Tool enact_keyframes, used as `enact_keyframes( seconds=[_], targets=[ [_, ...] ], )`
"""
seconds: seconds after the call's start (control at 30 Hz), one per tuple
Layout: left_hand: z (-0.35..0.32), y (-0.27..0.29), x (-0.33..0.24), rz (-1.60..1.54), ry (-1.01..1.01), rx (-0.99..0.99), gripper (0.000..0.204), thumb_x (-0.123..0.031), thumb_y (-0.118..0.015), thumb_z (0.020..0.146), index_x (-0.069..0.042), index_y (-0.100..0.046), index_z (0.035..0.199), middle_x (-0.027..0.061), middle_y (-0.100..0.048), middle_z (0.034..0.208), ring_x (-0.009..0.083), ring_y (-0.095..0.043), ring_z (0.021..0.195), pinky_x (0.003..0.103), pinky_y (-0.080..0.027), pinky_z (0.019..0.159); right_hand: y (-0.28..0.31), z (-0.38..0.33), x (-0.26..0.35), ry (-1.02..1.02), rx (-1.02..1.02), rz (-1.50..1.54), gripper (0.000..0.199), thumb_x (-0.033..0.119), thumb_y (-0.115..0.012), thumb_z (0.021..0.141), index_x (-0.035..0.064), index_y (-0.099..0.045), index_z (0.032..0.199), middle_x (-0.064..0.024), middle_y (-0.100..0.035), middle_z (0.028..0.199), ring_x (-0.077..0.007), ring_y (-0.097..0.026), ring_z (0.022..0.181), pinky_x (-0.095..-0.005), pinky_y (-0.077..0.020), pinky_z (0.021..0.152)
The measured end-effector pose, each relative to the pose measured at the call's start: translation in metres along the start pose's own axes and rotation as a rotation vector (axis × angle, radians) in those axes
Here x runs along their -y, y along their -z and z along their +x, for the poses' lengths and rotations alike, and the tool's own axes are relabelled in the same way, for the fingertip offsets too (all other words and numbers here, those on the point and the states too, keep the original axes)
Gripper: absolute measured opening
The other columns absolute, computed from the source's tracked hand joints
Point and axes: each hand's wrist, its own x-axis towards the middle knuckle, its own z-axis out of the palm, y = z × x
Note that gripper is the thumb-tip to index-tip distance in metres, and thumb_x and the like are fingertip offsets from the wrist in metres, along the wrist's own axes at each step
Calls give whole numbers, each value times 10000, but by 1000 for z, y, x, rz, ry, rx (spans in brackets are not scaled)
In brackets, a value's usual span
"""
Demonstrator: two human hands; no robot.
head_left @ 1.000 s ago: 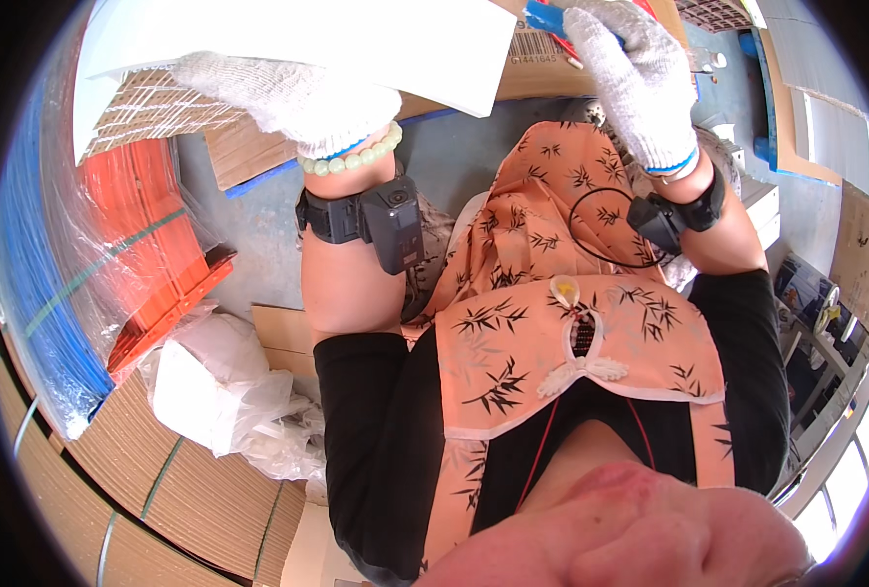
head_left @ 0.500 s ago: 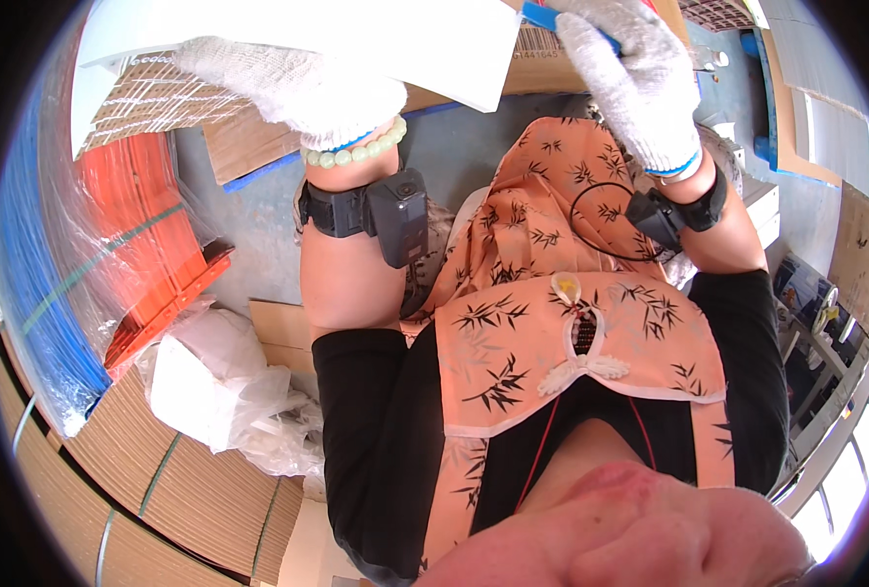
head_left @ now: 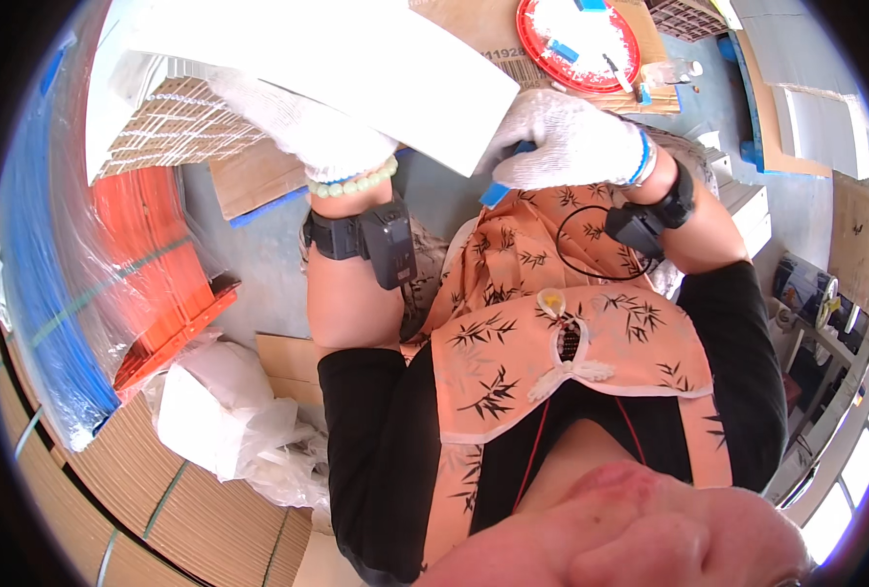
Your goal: Apply blue adhesive or sealant to the edges of white panels and stack them together.
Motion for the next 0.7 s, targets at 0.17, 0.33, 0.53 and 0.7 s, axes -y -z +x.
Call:
enact_keyframes(
  seconds=[0.17,0.33,0.53,0.7],
  targets=[
    [-12,-23,19,125,-30,69,849,-656,-373,981,7,-328,1509,235,-424,1474,378,-390,1354,522,-216,1205,-2,-1,6,-126,-51,57,307,269,-674,850,42,-758,1040,-131,-743,881,-243,-692,770,-334,-539,767],
    [-22,-32,38,175,-33,144,846,-651,-383,979,6,-327,1510,231,-417,1482,372,-381,1365,525,-214,1204,0,-3,-1,-30,-99,104,263,222,-658,866,39,-761,1024,-119,-740,886,-193,-682,780,-323,-534,767],
    [-22,-2,16,116,-117,179,843,-645,-395,978,5,-325,1510,226,-408,1491,365,-371,1377,527,-213,1203,11,-6,-21,190,-369,-284,204,206,-682,887,38,-744,985,-131,-720,932,-269,-689,876,-341,-543,800],
    [-23,15,-9,105,-207,225,840,-639,-404,976,4,-323,1511,221,-401,1499,359,-362,1388,530,-212,1202,-1,-9,6,-331,-703,216,265,253,-643,968,40,-726,1102,-15,-688,936,-89,-531,657,-252,-433,589]
  ],
)
